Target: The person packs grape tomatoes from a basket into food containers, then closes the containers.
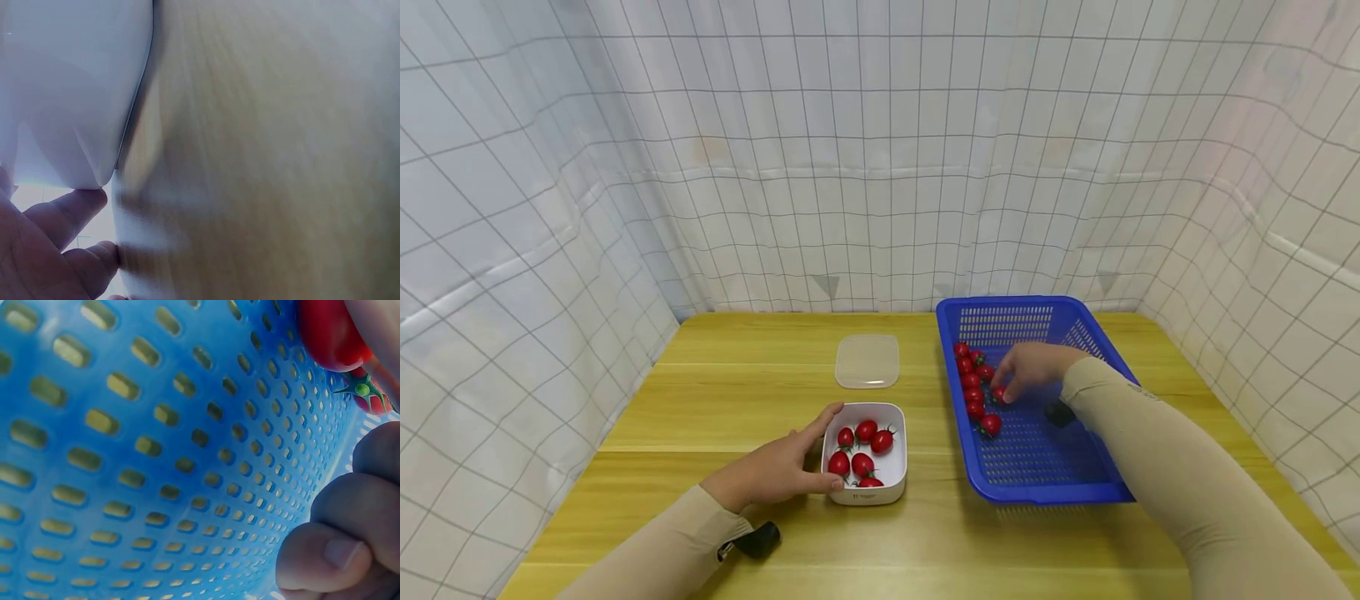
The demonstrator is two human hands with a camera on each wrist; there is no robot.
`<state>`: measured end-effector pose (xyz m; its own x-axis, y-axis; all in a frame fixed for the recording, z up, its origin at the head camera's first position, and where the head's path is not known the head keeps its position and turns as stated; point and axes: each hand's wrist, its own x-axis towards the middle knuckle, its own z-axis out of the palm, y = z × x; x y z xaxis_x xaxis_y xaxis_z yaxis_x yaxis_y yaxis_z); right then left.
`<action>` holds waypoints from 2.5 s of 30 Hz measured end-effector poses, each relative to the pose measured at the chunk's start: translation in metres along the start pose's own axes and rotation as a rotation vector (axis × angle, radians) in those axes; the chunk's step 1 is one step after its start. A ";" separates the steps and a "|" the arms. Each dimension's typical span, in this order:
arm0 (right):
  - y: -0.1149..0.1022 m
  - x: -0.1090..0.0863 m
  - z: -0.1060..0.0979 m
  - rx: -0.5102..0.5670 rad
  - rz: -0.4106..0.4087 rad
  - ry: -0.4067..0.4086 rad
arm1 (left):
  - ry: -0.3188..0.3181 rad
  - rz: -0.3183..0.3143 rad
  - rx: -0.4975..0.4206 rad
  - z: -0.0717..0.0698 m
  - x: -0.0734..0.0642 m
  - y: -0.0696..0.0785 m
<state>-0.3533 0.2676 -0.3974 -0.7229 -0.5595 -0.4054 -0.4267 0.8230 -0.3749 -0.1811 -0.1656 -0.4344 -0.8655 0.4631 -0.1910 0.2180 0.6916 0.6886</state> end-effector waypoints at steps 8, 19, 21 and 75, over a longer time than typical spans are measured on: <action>0.002 0.000 0.002 0.006 0.007 -0.002 | 0.010 -0.003 0.012 0.001 -0.001 0.000; 0.008 0.004 0.002 -0.021 -0.002 -0.007 | 0.003 0.001 0.003 0.001 -0.001 0.002; 0.008 0.005 0.002 -0.021 0.002 -0.008 | -0.001 0.004 -0.004 0.001 0.000 0.001; -0.163 -0.004 -0.038 0.010 -0.313 0.112 | -0.002 -0.008 -0.006 0.000 0.002 0.001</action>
<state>-0.3009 0.1392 -0.3030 -0.6128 -0.7706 -0.1750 -0.6330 0.6112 -0.4751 -0.1820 -0.1639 -0.4341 -0.8665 0.4582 -0.1981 0.2081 0.6923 0.6910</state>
